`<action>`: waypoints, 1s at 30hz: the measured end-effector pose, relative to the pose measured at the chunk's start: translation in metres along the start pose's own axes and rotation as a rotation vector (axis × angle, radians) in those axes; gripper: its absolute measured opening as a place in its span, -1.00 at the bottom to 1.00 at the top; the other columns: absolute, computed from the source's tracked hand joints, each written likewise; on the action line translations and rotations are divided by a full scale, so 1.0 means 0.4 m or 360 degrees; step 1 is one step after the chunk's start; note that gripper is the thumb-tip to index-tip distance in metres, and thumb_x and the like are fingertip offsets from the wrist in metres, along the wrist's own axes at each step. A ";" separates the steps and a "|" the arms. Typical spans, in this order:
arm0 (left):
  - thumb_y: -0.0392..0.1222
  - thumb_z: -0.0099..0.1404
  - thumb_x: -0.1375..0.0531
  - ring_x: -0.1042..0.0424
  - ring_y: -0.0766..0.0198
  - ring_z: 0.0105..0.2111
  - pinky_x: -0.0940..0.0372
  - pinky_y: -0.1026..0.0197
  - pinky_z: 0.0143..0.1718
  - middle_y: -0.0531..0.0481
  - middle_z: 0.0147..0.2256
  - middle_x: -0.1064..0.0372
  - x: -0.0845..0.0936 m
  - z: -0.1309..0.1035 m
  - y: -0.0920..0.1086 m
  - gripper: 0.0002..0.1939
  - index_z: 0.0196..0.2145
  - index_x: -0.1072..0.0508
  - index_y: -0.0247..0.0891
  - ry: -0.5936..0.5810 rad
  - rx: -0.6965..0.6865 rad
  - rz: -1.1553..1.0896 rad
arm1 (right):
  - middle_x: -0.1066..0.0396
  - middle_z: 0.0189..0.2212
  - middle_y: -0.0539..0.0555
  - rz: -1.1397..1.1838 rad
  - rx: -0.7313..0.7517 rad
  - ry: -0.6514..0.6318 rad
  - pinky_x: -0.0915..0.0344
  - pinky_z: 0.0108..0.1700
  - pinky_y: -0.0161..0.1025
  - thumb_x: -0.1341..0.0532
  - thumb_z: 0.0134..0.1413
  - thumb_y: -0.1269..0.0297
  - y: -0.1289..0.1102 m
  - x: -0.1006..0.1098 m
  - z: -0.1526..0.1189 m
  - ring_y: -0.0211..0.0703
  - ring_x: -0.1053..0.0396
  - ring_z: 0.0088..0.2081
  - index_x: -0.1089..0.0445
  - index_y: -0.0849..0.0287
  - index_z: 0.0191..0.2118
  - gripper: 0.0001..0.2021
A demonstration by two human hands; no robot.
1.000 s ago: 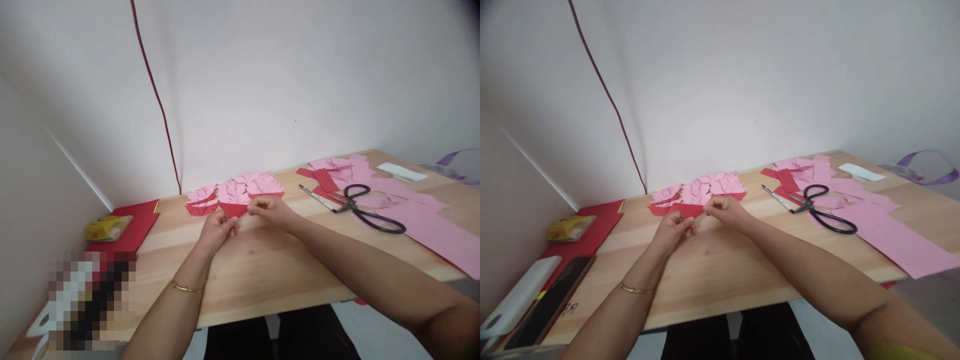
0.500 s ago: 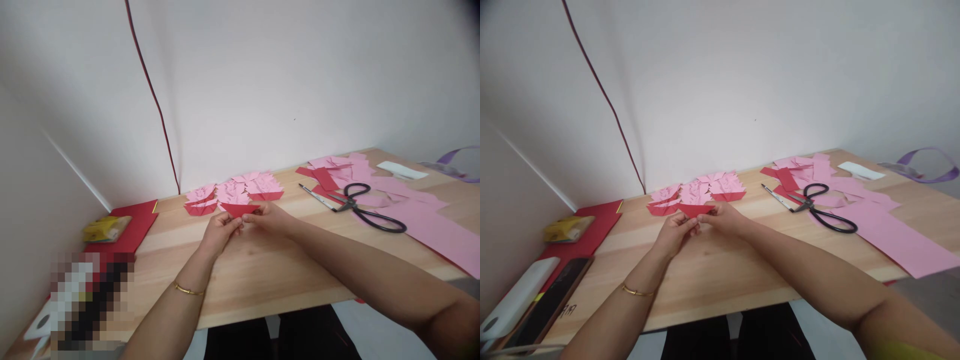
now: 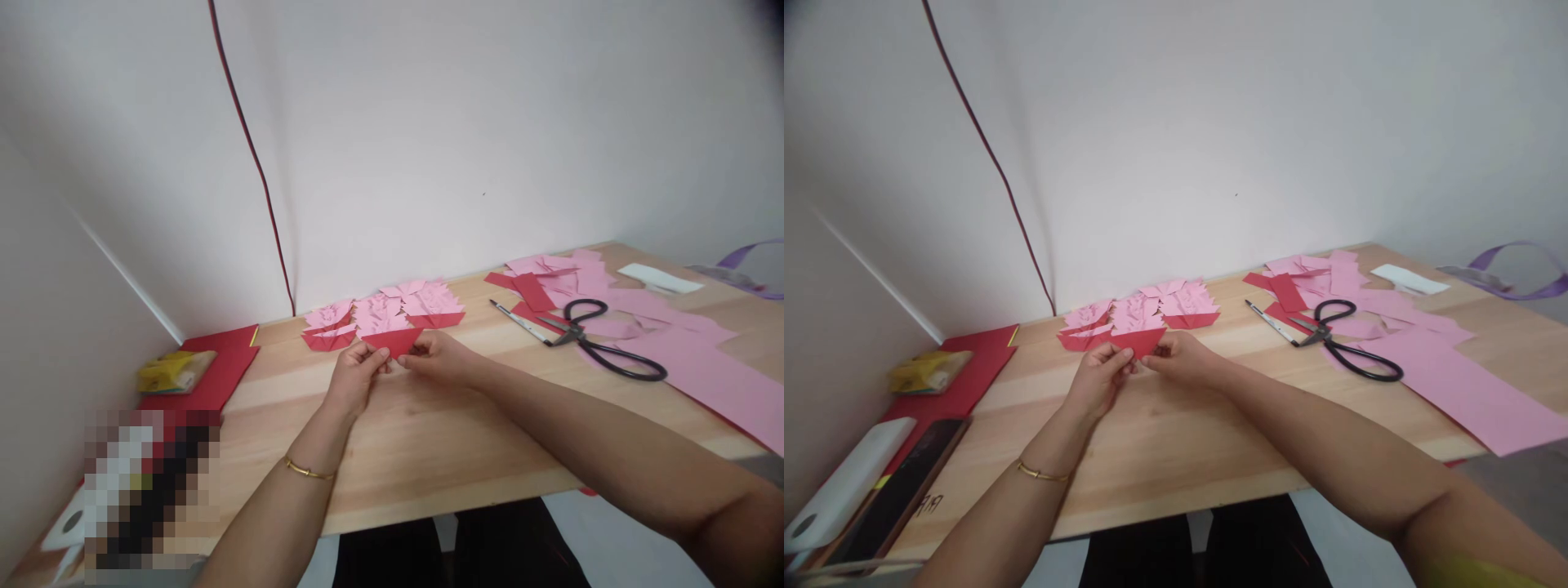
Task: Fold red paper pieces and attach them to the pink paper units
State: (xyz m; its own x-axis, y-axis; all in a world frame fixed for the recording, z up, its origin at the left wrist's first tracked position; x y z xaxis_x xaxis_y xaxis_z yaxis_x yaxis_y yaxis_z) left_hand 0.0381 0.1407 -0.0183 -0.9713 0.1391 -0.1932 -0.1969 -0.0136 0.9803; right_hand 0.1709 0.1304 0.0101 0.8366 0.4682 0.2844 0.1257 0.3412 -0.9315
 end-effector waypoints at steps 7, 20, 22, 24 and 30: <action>-0.19 0.04 -0.29 -0.22 0.44 -0.58 -0.18 0.32 -0.42 0.14 -0.67 -0.18 0.018 0.003 0.039 -0.79 -0.58 -0.33 -0.29 0.0084 -0.0125 -0.0141 | -0.21 -0.59 -0.08 -0.0095 -0.0143 -0.0029 -0.02 -0.49 -0.37 -0.16 0.01 0.23 0.018 0.005 -0.006 -0.37 -0.08 -0.55 -0.37 0.21 -0.40 -0.85; -0.02 0.10 -0.25 -0.25 0.43 -0.59 -0.28 0.27 -0.43 0.10 -0.59 -0.26 0.019 0.007 0.025 -0.74 -0.42 -0.40 -0.29 0.0099 -0.0011 -0.0460 | -0.29 -0.53 -0.04 -0.0038 -0.0173 -0.0041 -0.08 -0.44 -0.36 -0.17 0.00 0.23 0.015 0.011 -0.005 -0.33 -0.17 -0.50 -0.41 0.21 -0.32 -0.83; -0.02 0.12 -0.25 -0.25 0.42 -0.58 -0.30 0.25 -0.41 0.12 -0.61 -0.24 0.010 0.004 0.024 -0.71 -0.29 -0.42 -0.27 0.0024 0.0018 -0.0454 | -0.30 -0.53 -0.05 -0.0041 -0.0176 -0.0013 -0.07 -0.46 -0.37 -0.17 0.00 0.24 0.019 0.013 -0.005 -0.34 -0.17 -0.51 -0.40 0.21 -0.36 -0.85; -0.11 0.06 -0.30 -0.26 0.43 -0.57 -0.31 0.25 -0.38 0.14 -0.60 -0.24 -0.002 0.001 0.017 -0.71 -0.27 -0.42 -0.26 -0.0061 0.0055 -0.0379 | -0.34 -0.49 -0.04 -0.0032 -0.0149 -0.0018 -0.10 -0.44 -0.36 -0.17 0.01 0.24 0.020 0.010 -0.005 -0.33 -0.21 -0.49 -0.42 0.20 -0.32 -0.83; -0.19 -0.04 -0.35 -0.28 0.42 -0.58 -0.27 0.28 -0.38 0.12 -0.62 -0.28 0.008 0.005 0.001 -0.79 -0.47 -0.41 -0.31 -0.0009 0.0022 -0.0145 | -0.44 -0.38 0.03 0.0067 -0.0095 -0.0034 -0.22 -0.33 -0.31 -0.20 0.00 0.13 0.021 0.006 0.001 -0.22 -0.33 -0.35 -0.43 0.18 -0.28 -0.77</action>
State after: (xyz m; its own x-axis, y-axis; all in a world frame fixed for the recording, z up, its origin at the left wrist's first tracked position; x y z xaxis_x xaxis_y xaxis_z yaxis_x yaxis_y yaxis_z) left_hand 0.0353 0.1431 -0.0185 -0.9487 0.1447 -0.2811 -0.2823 0.0128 0.9592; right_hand 0.1737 0.1347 0.0031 0.8303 0.4987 0.2487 0.1226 0.2719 -0.9545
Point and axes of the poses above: each hand's wrist, its own z-axis towards the middle knuckle, its own x-axis out of the back of the hand, y = z × x, the point moved 7 cm from there along z, towards the middle knuckle
